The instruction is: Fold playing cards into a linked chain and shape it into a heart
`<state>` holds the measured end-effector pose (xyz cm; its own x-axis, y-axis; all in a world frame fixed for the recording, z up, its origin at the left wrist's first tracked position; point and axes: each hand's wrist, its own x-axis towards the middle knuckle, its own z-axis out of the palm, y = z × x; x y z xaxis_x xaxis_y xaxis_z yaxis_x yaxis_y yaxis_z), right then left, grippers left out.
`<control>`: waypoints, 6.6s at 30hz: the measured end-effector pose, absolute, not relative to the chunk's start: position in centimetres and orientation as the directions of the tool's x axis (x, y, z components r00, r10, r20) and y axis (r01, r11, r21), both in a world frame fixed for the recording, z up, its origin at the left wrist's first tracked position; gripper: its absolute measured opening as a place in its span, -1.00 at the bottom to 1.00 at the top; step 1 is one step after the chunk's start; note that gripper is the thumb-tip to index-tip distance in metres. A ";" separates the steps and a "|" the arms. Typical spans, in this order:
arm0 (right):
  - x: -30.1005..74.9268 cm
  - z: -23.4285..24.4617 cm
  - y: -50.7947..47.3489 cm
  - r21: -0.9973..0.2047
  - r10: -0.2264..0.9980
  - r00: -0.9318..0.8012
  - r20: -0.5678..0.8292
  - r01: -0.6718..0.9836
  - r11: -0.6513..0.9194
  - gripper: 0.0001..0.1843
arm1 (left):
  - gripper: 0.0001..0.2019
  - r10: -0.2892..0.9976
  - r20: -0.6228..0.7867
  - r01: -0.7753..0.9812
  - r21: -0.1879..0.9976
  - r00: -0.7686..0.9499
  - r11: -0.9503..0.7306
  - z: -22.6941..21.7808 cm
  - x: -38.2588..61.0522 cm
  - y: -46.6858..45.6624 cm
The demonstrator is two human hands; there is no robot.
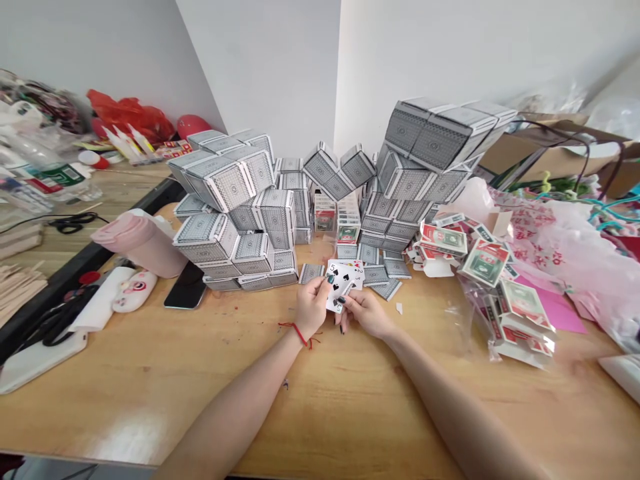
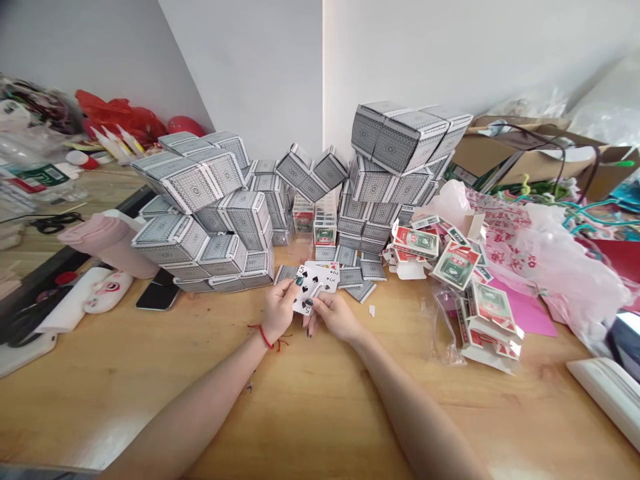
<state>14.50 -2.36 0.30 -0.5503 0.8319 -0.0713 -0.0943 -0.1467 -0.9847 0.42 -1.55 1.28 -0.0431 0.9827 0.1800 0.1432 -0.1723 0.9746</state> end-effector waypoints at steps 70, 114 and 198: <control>14.1 0.5 -3.4 -0.944 0.932 -0.357 0.057 0.285 0.166 -0.46 | -0.71 0.900 -0.222 -0.345 0.868 0.374 0.357 1.7 1.0 -1.2; 14.0 0.5 -1.9 -0.990 0.999 -0.035 -0.041 -0.132 -0.046 -0.64 | -0.66 0.998 0.065 0.040 0.997 0.000 -0.065 0.3 0.0 0.1; 14.2 0.9 -1.9 -0.965 0.996 -0.038 -0.086 -0.245 -0.093 -0.77 | -0.89 0.976 0.061 0.082 0.993 0.208 -0.080 -0.2 0.4 -0.6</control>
